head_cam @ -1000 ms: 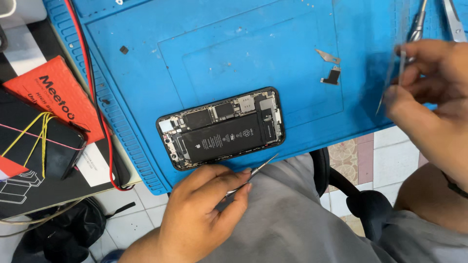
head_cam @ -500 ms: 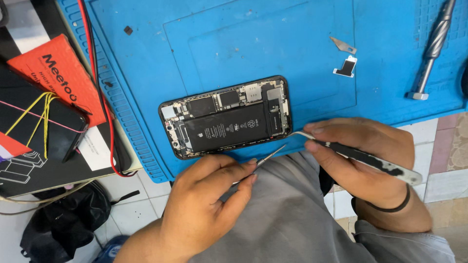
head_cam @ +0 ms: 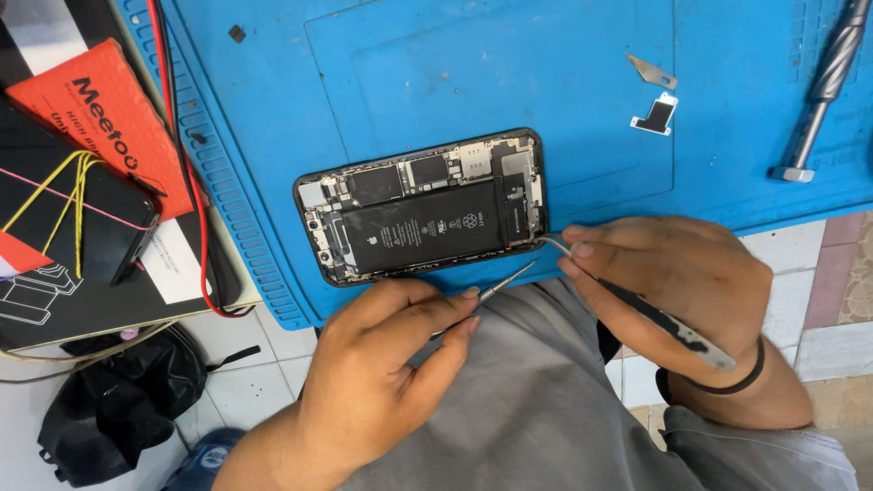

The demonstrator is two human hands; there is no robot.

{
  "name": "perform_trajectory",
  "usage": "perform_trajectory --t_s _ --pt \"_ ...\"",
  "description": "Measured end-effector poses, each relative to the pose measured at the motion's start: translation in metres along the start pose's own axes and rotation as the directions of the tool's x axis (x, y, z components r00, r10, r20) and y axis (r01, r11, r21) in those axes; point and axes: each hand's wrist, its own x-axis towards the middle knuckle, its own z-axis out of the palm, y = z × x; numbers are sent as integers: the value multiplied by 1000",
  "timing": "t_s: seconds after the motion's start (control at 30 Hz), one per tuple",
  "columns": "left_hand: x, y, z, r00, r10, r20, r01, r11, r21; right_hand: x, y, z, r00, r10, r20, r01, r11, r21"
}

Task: The person uses a screwdriver and tweezers to remove screws and small components from the interior of a disassembled smartphone. They carefully manipulate internal parts and place removed screws on the blue work mat.

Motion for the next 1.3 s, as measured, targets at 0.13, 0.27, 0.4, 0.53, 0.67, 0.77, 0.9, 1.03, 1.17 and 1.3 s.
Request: perform_trajectory --t_s 0.13,0.27,0.4,0.53,0.67,0.77,0.9,1.03,1.17,1.3 --pt "-1 0 0 1000 -4 9 4 1000 -2 1 -2 -2 980 196 -21 -196 981 11" --pt "1 1 0 1000 -10 11 10 1000 0 4 1 -2 963 269 -11 -267 960 87" --pt "1 0 1 1000 -7 8 7 1000 0 3 2 -3 968 249 2 -249 966 67" --pt "2 1 1 1000 -1 2 1 1000 5 0 0 -3 988 157 -4 -157 988 13" --pt "2 2 2 1000 2 8 -2 1000 6 0 1 -7 995 81 57 -81 997 -4" --pt "2 3 3 1000 13 -1 -13 1000 20 3 4 -10 993 100 63 -99 995 -13" --pt "2 4 5 1000 5 -9 -5 999 40 7 8 -11 991 77 107 -74 997 -29" --pt "1 6 5 1000 2 -22 -1 999 48 12 10 -13 983 101 152 -88 992 -92" --pt "-2 7 4 1000 15 -20 -14 999 47 15 10 -19 979 92 184 -90 996 -22" --pt "-2 7 4 998 37 -41 -36 999 22 18 9 -21 960 190 205 -207 976 66"
